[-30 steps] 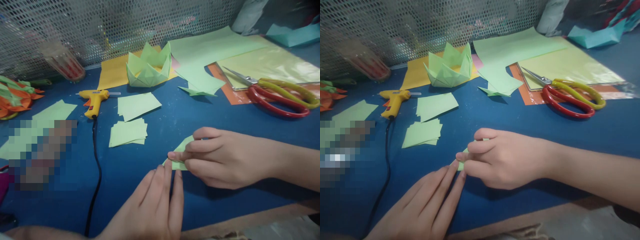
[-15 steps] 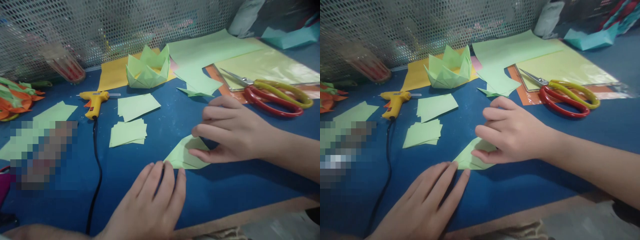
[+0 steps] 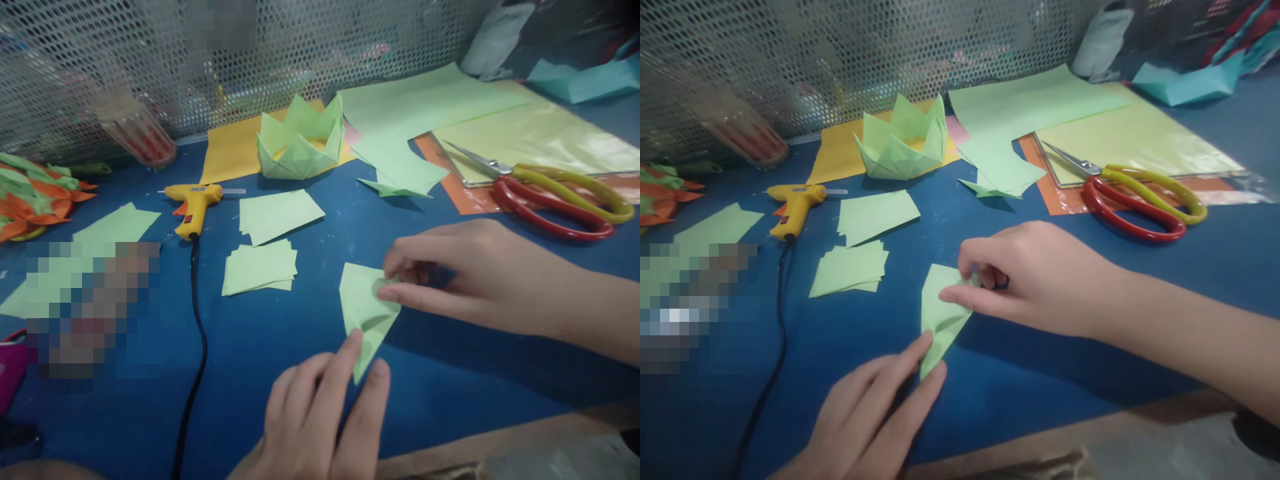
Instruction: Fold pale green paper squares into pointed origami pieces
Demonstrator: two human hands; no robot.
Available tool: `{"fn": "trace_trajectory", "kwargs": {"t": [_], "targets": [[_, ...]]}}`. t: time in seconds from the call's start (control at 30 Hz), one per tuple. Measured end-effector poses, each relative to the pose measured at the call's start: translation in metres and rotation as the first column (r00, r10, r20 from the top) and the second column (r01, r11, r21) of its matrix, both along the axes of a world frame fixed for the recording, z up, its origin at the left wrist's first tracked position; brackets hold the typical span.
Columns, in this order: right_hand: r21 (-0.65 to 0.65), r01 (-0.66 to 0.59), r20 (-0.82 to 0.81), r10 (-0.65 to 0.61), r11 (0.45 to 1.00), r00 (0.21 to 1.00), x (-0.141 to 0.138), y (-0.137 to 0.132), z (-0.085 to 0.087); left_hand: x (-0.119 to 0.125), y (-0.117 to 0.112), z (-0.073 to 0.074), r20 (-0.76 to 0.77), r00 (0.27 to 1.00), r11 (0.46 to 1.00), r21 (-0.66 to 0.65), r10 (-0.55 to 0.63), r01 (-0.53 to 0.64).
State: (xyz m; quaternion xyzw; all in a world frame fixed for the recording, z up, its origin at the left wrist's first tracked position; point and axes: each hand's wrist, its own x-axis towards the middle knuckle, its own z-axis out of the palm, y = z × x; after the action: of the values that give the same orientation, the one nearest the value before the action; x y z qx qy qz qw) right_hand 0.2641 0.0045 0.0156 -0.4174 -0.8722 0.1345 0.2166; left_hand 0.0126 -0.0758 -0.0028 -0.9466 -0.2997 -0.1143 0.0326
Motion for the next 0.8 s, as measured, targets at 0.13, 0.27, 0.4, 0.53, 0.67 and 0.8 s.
{"fn": "trace_trajectory", "kwargs": {"t": [0.13,0.27,0.4,0.53,0.67,0.8], "targets": [[-0.167,-0.055,-0.131,0.033,0.984,0.991,-0.009,-0.006,0.007,0.003,-0.002,-0.007,0.043,0.997,0.998,0.021,-0.062,0.061],[-0.147,-0.015,-0.155,-0.008,0.989,0.988,-0.014,-0.011,0.003,0.008,0.01,-0.008,0.146,0.98,0.985,0.121,-0.137,0.119],[-0.052,0.2,-0.114,-0.205,0.978,0.972,-0.012,-0.01,-0.007,0.011,0.019,-0.008,0.089,0.978,0.967,0.189,-0.189,0.17],[-0.227,0.253,-0.141,-0.289,0.94,0.947,-0.017,-0.012,-0.004,0.011,0.019,-0.008,0.053,0.975,0.954,0.223,-0.215,0.199],[-0.406,0.13,-0.339,-0.281,0.905,0.898,-0.026,-0.019,-0.001,0.009,0.017,-0.008,0.051,0.967,0.948,0.219,-0.249,0.232],[-0.321,0.161,-0.314,-0.265,0.933,0.912,-0.029,-0.019,-0.006,0.009,0.017,-0.011,0.056,0.962,0.946,0.205,-0.268,0.252]]}}
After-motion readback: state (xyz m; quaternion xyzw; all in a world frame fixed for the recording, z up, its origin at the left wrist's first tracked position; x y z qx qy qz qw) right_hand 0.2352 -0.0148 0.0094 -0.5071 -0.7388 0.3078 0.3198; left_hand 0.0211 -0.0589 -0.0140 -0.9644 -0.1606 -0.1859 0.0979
